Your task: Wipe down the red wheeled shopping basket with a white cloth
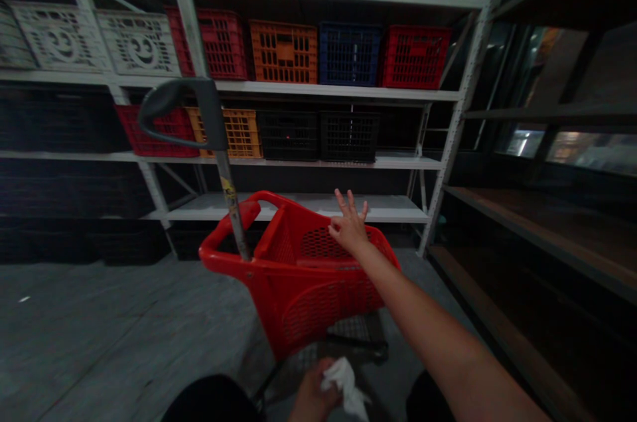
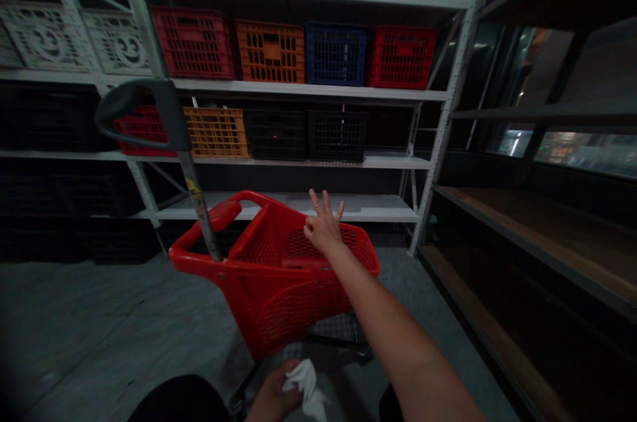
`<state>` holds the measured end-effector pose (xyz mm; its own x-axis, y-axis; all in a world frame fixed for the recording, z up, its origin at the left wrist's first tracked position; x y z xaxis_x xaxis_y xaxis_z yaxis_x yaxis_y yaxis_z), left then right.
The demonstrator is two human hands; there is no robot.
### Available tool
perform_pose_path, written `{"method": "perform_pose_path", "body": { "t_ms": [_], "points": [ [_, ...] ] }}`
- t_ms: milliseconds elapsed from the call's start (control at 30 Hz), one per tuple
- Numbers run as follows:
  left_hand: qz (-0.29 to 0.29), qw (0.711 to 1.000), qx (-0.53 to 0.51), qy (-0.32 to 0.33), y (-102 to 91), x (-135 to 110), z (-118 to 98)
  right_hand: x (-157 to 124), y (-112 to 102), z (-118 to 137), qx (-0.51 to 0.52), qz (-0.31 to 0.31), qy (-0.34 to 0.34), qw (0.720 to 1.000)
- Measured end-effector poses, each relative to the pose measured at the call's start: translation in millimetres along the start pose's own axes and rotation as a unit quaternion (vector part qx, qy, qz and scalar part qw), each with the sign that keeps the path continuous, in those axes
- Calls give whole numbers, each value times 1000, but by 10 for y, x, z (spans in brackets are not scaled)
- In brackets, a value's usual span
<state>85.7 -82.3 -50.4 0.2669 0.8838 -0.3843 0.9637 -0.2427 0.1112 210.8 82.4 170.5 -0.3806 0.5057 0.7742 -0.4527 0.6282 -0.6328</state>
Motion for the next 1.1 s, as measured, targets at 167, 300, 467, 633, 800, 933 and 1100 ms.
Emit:
{"method": "perform_pose_path", "body": {
  "t_ms": [167, 300, 467, 633, 800, 933, 1100],
  "points": [
    [-116, 992, -2, 57, -206, -124, -522, -522, 137, 151, 274, 41, 100, 956],
    [-178, 978, -21, 111, -377, -180, -880, -1225, 265, 617, 568, 102, 258, 775],
    [-182, 974, -6, 136, -314, -288, -963, -1643, 167, 1053, 641, 36, 330, 692],
    [-131, 984, -60, 109, -222, -414, -869, -1690, 75, 1058, 651, -79, 410, 634],
    [-72, 971, -228, 8, -274, -514, -801, -1701, -85, 977, 585, -114, 420, 685],
    [-60, 970, -237, 6, -235, -606, -834, -1654, -267, 1018, 532, -66, 347, 770],
    [-42, 987, -132, 82, -74, -600, -870, -1619, -303, 1147, 645, -10, 299, 703]
  ]
}}
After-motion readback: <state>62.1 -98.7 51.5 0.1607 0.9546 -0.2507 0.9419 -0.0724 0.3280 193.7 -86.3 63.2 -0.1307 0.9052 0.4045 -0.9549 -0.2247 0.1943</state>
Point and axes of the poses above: each hand's wrist, its own x-axis towards the middle knuckle, its own y-axis out of the palm, z = x × y, the point moved 2 cm from there along x, towards the middle knuckle, and after that the axes turned 10 degrees about -y, right-handed, at the moved point
